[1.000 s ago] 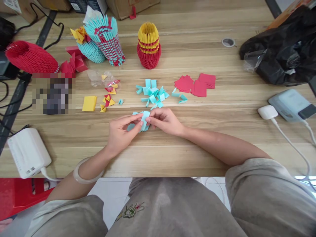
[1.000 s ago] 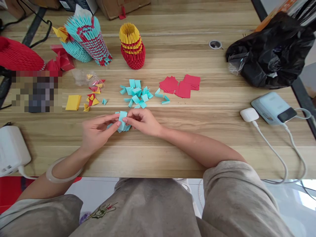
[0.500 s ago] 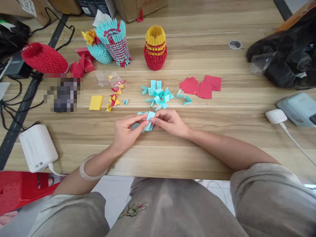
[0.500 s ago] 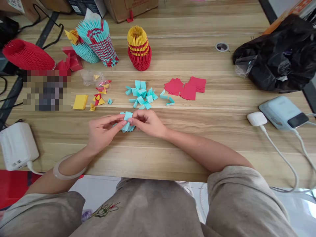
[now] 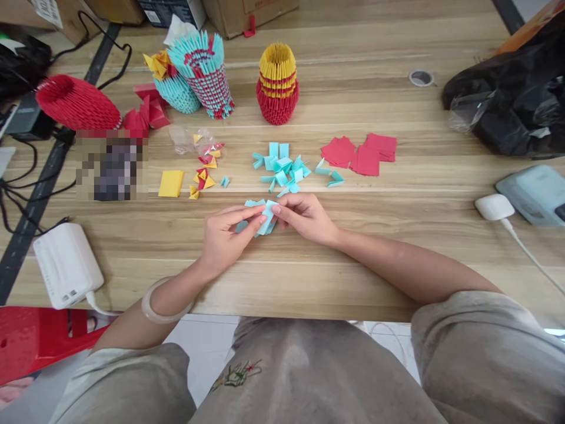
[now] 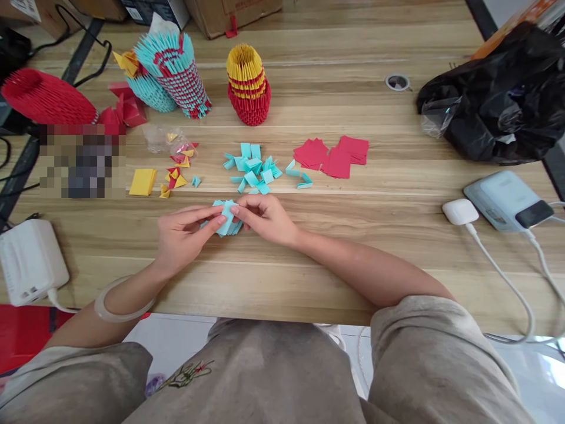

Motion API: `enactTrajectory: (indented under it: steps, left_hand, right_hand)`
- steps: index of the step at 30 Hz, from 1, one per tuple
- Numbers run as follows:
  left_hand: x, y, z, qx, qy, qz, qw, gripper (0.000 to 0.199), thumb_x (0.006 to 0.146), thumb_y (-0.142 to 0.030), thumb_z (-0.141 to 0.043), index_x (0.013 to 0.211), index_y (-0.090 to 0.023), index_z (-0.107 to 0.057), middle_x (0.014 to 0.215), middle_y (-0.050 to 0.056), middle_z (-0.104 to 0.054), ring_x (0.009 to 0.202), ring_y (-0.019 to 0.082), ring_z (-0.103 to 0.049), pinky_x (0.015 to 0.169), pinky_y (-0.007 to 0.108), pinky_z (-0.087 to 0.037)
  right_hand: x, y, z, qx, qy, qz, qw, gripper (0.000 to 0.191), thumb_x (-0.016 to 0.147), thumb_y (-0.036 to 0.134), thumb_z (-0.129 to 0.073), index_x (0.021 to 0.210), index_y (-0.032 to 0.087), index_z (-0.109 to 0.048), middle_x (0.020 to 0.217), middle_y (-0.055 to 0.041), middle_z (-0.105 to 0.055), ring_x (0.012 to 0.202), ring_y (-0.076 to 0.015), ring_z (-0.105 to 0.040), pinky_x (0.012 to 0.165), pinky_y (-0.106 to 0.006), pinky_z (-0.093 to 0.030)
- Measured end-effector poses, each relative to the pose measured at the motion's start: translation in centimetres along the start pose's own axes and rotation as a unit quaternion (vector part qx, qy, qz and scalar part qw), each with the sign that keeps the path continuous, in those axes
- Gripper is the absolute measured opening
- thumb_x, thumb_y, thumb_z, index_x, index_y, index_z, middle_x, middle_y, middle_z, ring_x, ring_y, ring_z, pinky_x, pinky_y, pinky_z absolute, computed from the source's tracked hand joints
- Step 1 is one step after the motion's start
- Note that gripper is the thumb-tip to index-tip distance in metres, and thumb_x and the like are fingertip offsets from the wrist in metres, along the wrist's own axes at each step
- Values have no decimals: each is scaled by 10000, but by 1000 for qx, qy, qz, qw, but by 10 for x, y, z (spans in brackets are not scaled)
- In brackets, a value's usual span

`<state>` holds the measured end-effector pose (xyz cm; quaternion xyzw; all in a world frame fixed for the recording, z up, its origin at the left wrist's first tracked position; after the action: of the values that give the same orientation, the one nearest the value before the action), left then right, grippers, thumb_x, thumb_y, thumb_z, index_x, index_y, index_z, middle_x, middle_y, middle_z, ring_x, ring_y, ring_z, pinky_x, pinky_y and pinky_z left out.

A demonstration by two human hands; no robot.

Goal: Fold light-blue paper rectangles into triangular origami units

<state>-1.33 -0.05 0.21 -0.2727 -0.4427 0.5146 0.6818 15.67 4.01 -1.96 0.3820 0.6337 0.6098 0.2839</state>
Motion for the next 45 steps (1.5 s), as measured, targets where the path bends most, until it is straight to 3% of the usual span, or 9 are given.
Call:
enactTrajectory:
  steps: [15, 22, 27, 35, 39, 41, 45]
  left_hand:
    - [2, -5, -2, -34, 18, -22, 999, 212, 769, -197, -706, 972, -240, -747, 876, 24, -748, 751, 128, -684, 689, 231, -562]
    - [1, -3, -2, -32, -7, -6, 999, 195, 763, -232, -712, 954, -222, -751, 882, 41, -750, 766, 147, -691, 686, 252, -576]
    - [2, -1, -1, -26, -9, 5, 1000, 151, 746, -242, -731, 894, -231, -762, 848, 31, -750, 743, 146, -692, 696, 260, -581]
    - [0, -2, -2, -33, -11, 1, 999, 106, 753, -232, -722, 851, -225, -762, 833, 31, -751, 741, 148, -693, 708, 275, -582]
    - [-2, 0, -2, -38, -8, 10, 999, 93, 762, -233, -715, 843, -209, -754, 849, 46, -750, 773, 162, -694, 732, 292, -576]
    - [-2, -1, -3, -41, 10, 14, 999, 134, 773, -245, -703, 890, -190, -739, 858, 60, -746, 773, 166, -692, 738, 297, -572]
    - [-2, -4, -5, -57, 56, 8, 997, 463, 762, -240, -711, 1206, -191, -588, 891, 51, -732, 767, 144, -675, 759, 276, -558]
  right_hand:
    - [-2, 2, 2, -48, -26, 7, 998, 443, 833, 529, -580, 647, 128, -622, 536, 3, -561, 493, -68, -485, 482, -203, -398]
    - [-1, -2, -2, -26, 24, -13, 999, 444, 771, 547, -643, 647, 121, -616, 568, -8, -586, 512, -71, -485, 472, -195, -386]
    - [0, -3, 1, -31, -18, -8, 999, 440, 787, 547, -625, 660, 126, -613, 563, -8, -586, 509, -76, -497, 489, -204, -410]
    - [-2, -9, -1, -82, 28, -15, 996, 460, 795, 574, -597, 709, 124, -649, 601, -29, -626, 552, -97, -524, 519, -222, -429]
    - [-2, -8, -2, -129, 52, 13, 990, 423, 830, 525, -581, 712, 127, -659, 617, -27, -621, 577, -102, -510, 528, -226, -402]
    - [-3, -6, -2, -159, 68, 35, 984, 392, 859, 477, -561, 707, 127, -652, 612, -18, -603, 556, -92, -475, 515, -223, -371]
    - [-4, -2, -5, -202, 98, 86, 971, 287, 872, 348, -557, 696, 131, -624, 619, -1, -569, 531, -72, -436, 519, -215, -352]
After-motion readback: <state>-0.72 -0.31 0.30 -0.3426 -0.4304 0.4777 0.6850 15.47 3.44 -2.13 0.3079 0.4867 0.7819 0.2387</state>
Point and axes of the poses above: each hand's wrist, its own x-axis towards the middle knuckle, its own z-axis out of the back of the hand, y = z × x, the point moved 2 cm from there along x, towards the middle knuckle
